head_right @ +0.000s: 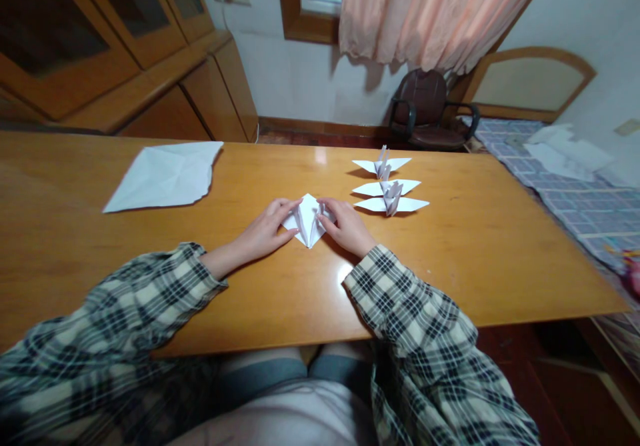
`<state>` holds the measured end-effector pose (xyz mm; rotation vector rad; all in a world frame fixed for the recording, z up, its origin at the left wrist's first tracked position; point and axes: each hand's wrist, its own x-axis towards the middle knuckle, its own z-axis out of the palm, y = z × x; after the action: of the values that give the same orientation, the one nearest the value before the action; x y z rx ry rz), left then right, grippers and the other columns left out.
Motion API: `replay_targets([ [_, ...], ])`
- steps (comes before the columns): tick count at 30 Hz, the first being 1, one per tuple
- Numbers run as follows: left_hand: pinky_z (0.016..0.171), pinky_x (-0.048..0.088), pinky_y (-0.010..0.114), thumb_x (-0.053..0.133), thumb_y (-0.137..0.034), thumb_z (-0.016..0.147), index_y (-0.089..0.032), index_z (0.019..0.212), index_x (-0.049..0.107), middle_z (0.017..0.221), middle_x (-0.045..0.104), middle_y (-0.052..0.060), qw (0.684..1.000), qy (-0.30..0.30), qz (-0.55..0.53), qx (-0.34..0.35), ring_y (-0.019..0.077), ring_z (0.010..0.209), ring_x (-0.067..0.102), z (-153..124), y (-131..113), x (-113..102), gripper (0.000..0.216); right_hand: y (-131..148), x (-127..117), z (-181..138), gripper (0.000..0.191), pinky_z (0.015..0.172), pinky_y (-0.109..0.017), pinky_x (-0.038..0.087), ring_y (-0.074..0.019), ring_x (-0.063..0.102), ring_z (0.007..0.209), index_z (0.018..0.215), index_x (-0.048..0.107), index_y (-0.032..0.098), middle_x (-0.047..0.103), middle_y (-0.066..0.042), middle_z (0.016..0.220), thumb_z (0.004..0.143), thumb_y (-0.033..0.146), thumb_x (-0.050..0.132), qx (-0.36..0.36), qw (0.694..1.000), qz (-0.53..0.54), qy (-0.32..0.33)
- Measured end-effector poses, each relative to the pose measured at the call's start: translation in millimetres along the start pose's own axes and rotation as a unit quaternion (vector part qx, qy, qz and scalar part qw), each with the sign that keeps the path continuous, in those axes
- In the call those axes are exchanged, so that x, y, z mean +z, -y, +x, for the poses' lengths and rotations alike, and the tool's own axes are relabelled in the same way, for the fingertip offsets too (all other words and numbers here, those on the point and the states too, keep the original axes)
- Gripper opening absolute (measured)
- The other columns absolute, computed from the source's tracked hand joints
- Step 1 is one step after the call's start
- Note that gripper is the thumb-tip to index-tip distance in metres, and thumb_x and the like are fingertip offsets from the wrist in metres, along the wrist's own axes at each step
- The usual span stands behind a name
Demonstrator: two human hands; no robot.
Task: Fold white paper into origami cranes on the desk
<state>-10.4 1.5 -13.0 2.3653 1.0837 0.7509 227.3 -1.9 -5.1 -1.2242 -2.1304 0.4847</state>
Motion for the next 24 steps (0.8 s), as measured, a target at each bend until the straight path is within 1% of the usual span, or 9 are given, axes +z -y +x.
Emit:
replay_targets([
  [5,0.107,0.044,0.044,0.056,-0.023,0.089,-0.024,0.145,0.036,0.128,0.047,0.011,1.000,-0.001,-0.002,0.003,0.0249,0.121,0.049,-0.3,-0.6,0.0,0.060,1.8,-0.4,0.8,0.026,0.084,-0.041,0.050,-0.0236,0.063,0.095,0.115,0.057,0.021,0.067,-0.011,0.110,0.094,0.037,0.053,0.026,0.999,0.032,-0.007],
  [9,0.111,0.040,0.045,0.049,-0.019,0.091,-0.019,0.138,0.040,0.130,0.048,0.012,1.000,-0.010,-0.002,-0.001,0.0247,0.124,0.047,-0.4,-1.2,-1.0,0.048,3.8,-1.4,1.1,0.023,0.078,-0.038,0.050,-0.0218,0.062,0.086,0.108,0.055,0.020,0.065,-0.009,0.098,0.093,0.038,0.054,0.051,0.998,0.045,-0.012],
  [13,0.108,0.042,0.045,0.045,-0.026,0.096,-0.018,0.128,0.046,0.126,0.051,0.012,0.999,-0.027,-0.016,-0.016,0.0237,0.120,0.050,0.1,-3.2,-2.9,0.033,5.6,-2.4,1.0,0.021,0.071,-0.035,0.049,-0.0197,0.059,0.076,0.103,0.054,0.020,0.063,-0.006,0.089,0.092,0.038,0.055,0.065,0.997,0.049,-0.018],
  [16,0.103,0.045,0.044,0.048,-0.030,0.096,-0.018,0.120,0.048,0.119,0.054,0.010,0.998,-0.040,-0.026,-0.032,0.0225,0.114,0.053,0.7,-4.3,-3.5,0.027,5.7,-2.4,0.7,0.020,0.071,-0.036,0.050,-0.0198,0.059,0.077,0.102,0.054,0.020,0.063,-0.006,0.090,0.091,0.037,0.055,0.067,0.997,0.044,-0.022],
  [20,0.098,0.048,0.042,0.051,-0.025,0.093,-0.019,0.114,0.049,0.113,0.055,0.009,0.997,-0.051,-0.033,-0.040,0.0216,0.108,0.055,0.8,-4.0,-2.9,0.023,3.7,-1.6,0.3,0.019,0.074,-0.037,0.051,-0.0203,0.060,0.080,0.103,0.054,0.021,0.064,-0.007,0.093,0.090,0.034,0.055,0.059,0.997,0.043,-0.023],
  [24,0.098,0.047,0.041,0.051,-0.022,0.090,-0.018,0.113,0.049,0.112,0.056,0.009,0.997,-0.053,-0.033,-0.040,0.0215,0.107,0.055,0.5,-4.1,-2.8,0.023,1.3,-0.6,-0.2,0.019,0.077,-0.038,0.051,-0.0210,0.060,0.085,0.107,0.054,0.021,0.064,-0.009,0.099,0.090,0.029,0.055,0.047,0.998,0.041,-0.021],
])
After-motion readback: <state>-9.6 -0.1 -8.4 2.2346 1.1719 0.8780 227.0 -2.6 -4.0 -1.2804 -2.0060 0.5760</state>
